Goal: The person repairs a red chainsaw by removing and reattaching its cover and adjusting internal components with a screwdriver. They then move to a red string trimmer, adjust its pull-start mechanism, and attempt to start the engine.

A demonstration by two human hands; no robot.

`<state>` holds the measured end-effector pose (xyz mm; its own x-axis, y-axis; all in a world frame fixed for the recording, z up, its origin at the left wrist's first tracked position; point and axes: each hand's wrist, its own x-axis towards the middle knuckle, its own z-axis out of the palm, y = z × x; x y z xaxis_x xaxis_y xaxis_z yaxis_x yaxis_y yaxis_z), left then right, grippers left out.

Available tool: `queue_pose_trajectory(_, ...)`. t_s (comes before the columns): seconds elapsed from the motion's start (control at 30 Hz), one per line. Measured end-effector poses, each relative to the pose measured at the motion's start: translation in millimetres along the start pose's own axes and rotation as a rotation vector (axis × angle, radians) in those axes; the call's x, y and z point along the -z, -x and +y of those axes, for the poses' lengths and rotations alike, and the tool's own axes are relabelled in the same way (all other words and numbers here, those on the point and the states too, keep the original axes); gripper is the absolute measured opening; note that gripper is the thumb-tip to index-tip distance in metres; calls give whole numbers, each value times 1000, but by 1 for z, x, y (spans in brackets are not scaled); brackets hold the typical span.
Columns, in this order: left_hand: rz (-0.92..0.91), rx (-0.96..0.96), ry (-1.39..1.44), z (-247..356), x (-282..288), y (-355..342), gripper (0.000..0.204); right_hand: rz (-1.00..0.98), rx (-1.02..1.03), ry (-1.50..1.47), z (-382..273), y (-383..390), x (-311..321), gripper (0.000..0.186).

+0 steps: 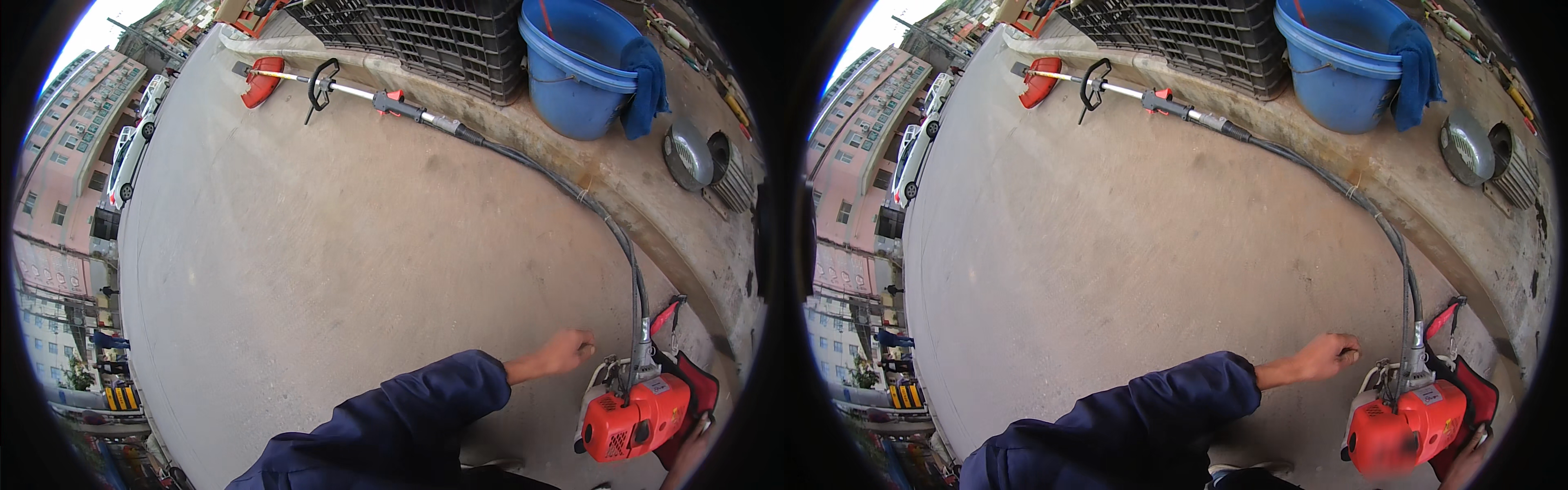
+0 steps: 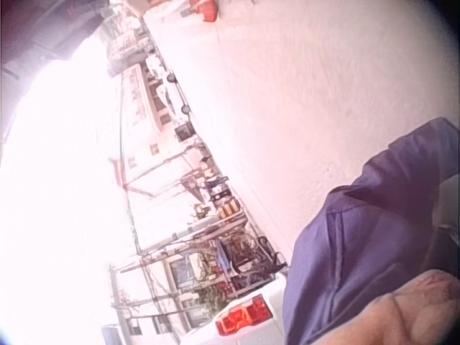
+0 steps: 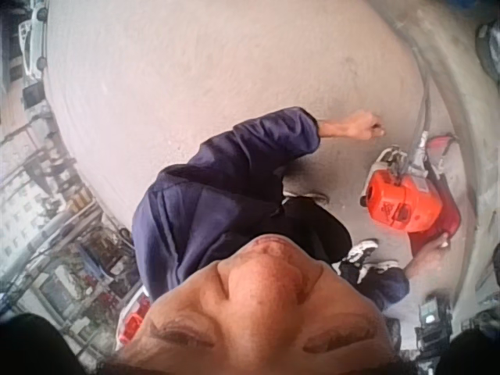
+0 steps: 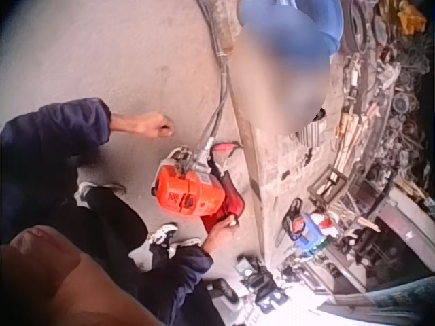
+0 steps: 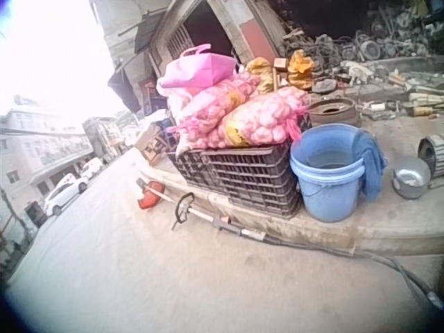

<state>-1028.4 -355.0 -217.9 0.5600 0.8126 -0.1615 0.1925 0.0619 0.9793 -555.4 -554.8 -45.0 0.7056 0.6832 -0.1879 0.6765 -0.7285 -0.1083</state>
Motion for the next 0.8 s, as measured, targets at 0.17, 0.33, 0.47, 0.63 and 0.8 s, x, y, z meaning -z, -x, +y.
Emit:
queue_pose_trajectory(0.17,-71,141,-3,29,45,95,21,75,141,126,28,-12,-3,75)
queue_pose_trajectory(0.33,353,929,-165,11,165,326,38,-58,-28,340,-36,37,57,76)
queue_pose_trajectory(0.47,629,1310,-36,58,225,567,36,-179,150,208,-126,127,97,57)
queue_pose_trajectory(0.63,699,1596,123,179,267,732,32,-370,95,75,-242,212,112,39)
queue_pose_trajectory(0.8,697,1695,387,259,308,734,31,-568,38,-58,-342,231,86,34)
